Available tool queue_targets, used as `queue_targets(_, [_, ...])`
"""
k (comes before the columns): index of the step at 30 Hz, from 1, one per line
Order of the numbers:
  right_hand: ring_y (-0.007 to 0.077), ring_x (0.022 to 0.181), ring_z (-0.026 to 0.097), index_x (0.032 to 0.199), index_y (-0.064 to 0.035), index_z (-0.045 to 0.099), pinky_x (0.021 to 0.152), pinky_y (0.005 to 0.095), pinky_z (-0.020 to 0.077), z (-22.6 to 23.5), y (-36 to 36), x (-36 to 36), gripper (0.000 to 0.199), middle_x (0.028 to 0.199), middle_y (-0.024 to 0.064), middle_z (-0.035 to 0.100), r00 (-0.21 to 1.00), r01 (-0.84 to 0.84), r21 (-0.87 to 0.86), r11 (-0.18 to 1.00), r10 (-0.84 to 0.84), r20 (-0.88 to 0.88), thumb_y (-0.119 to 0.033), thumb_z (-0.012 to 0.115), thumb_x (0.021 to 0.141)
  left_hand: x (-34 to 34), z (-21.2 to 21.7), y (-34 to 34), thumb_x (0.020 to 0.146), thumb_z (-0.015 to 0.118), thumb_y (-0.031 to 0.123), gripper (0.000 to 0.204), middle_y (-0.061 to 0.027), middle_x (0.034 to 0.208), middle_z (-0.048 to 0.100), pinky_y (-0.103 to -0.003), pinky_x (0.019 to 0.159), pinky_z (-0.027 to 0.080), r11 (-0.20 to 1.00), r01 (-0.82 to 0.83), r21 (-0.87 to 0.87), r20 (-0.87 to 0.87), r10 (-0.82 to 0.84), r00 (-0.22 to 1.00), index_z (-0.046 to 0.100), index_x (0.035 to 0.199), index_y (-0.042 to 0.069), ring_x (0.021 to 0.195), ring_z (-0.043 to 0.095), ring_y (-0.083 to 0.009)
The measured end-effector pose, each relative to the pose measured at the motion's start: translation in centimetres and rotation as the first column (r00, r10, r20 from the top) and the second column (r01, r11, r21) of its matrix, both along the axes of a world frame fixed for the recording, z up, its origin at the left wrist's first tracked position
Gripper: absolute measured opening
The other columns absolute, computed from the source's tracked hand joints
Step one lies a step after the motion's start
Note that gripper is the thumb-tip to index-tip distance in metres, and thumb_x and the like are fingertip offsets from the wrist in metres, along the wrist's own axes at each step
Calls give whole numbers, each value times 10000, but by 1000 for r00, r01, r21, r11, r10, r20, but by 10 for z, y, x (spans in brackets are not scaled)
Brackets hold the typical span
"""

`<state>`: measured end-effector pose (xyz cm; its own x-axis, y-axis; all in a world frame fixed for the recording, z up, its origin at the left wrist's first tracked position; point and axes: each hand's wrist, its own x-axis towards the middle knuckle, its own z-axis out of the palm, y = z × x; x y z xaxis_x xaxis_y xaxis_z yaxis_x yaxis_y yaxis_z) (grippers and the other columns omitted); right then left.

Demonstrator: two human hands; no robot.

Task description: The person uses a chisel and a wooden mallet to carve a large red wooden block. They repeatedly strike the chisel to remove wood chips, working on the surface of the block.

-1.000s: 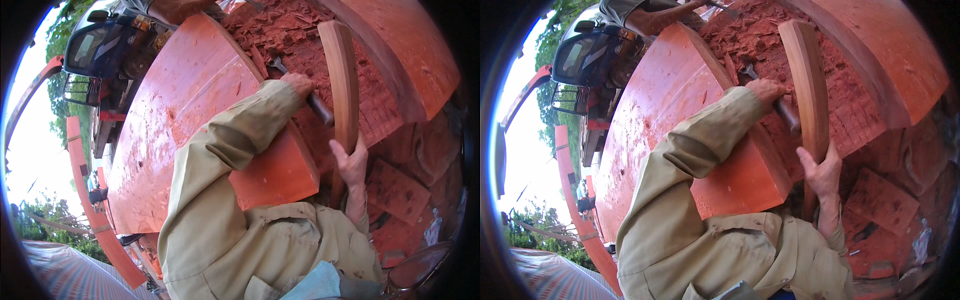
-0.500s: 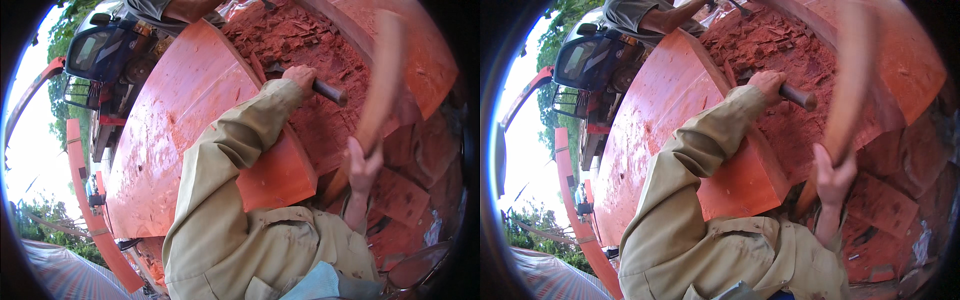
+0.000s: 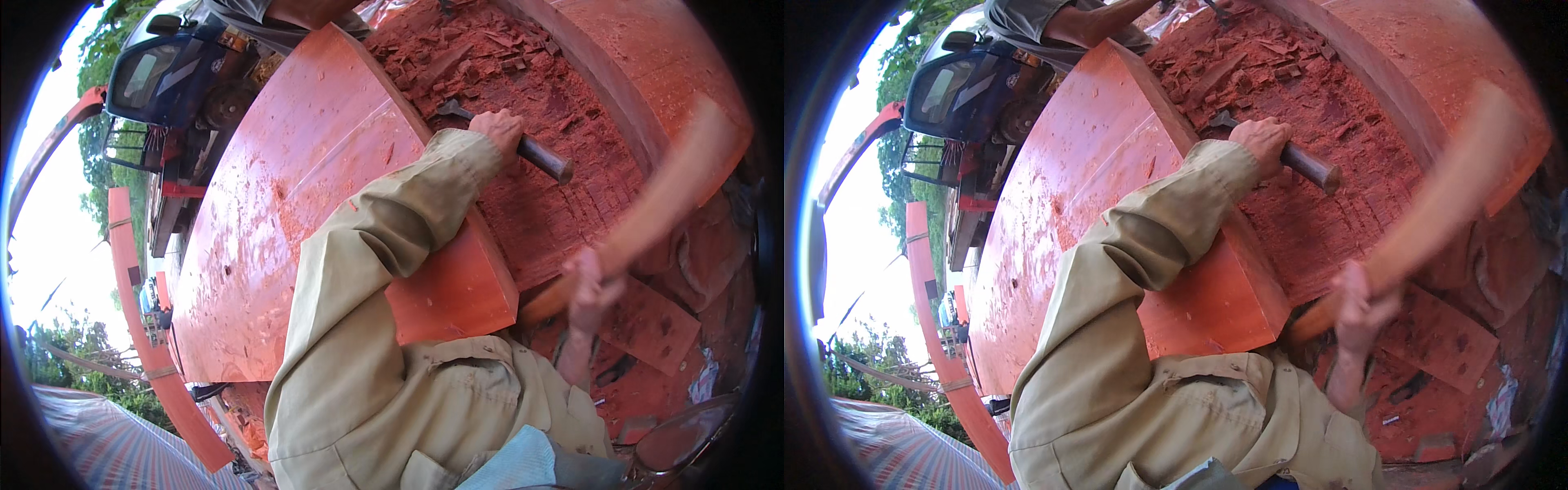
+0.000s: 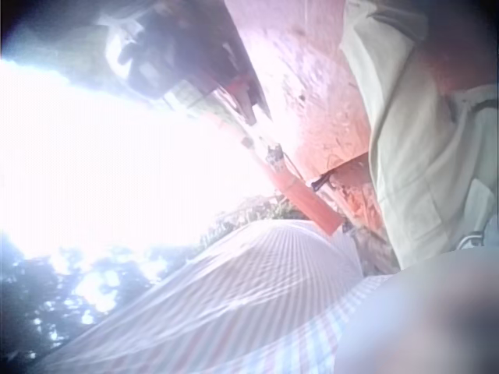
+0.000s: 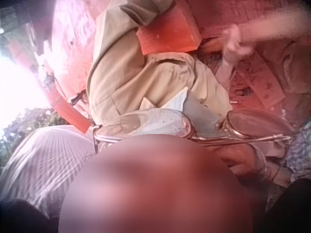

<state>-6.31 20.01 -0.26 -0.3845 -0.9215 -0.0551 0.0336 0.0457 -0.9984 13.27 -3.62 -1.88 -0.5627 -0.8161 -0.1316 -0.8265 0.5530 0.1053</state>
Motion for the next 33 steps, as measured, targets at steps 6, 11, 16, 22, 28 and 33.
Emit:
queue_targets(6, [219, 888, 698, 1238, 62, 645, 830, 397, 567, -33, -7, 10, 489, 956, 148, 737, 981, -155, 85, 984, 163, -101, -265, 838, 929, 12, 17, -8, 739, 841, 210, 335, -126, 1093, 743, -490, 903, 598, 996, 6, 91, 106, -16, 994, 734, 1050, 148, 1084, 737, -340])
queue_targets(11, [199, 850, 693, 1222, 51, 643, 793, 382, 569, -33, 17, -15, 458, 950, 110, 731, 994, -98, 88, 991, 102, -50, -272, 817, 949, 58, 79, -51, 791, 820, 248, 219, -103, 920, 809, -432, 841, 631, 878, -471, -86, -285, 432, 856, 800, 982, 143, 914, 790, -305])
queue_targets(16, [103, 716, 615, 1160, 19, 631, 642, 290, 512, -30, 32, -33, 351, 874, 39, 650, 990, -44, 181, 983, 18, 140, -228, 791, 969, 89, 96, -57, 797, 781, 250, 233, -136, 942, 789, -480, 866, 617, 898, -362, -251, -367, 258, 894, 781, 1020, 181, 947, 768, -373])
queue_targets(22, [118, 662, 619, 1204, -4, 588, 587, 287, 520, -34, 58, -37, 351, 845, 36, 627, 980, -78, 245, 966, 29, 198, -233, 751, 995, 20, 44, 41, 759, 821, 108, 296, -139, 1031, 731, -493, 875, 609, 998, -46, -30, -99, 43, 994, 742, 1040, 154, 996, 742, -374])
queue_targets(28, [124, 677, 628, 1249, -10, 579, 612, 280, 534, -37, 87, -48, 355, 873, 41, 635, 983, -30, 241, 970, -14, 180, -225, 732, 1011, -33, 72, 73, 723, 804, 160, 325, -116, 979, 716, -511, 856, 595, 976, 36, 216, -163, -1, 987, 711, 1034, 147, 1007, 725, -373])
queue_targets(33, [142, 730, 640, 1317, 3, 563, 662, 295, 541, -31, 106, -66, 386, 891, 57, 646, 998, 54, 131, 990, -56, 11, -202, 704, 1021, -66, 105, 167, 705, 774, 136, 315, -158, 1015, 692, -511, 805, 597, 874, 417, 249, -626, -183, 758, 672, 1002, 112, 979, 709, -402])
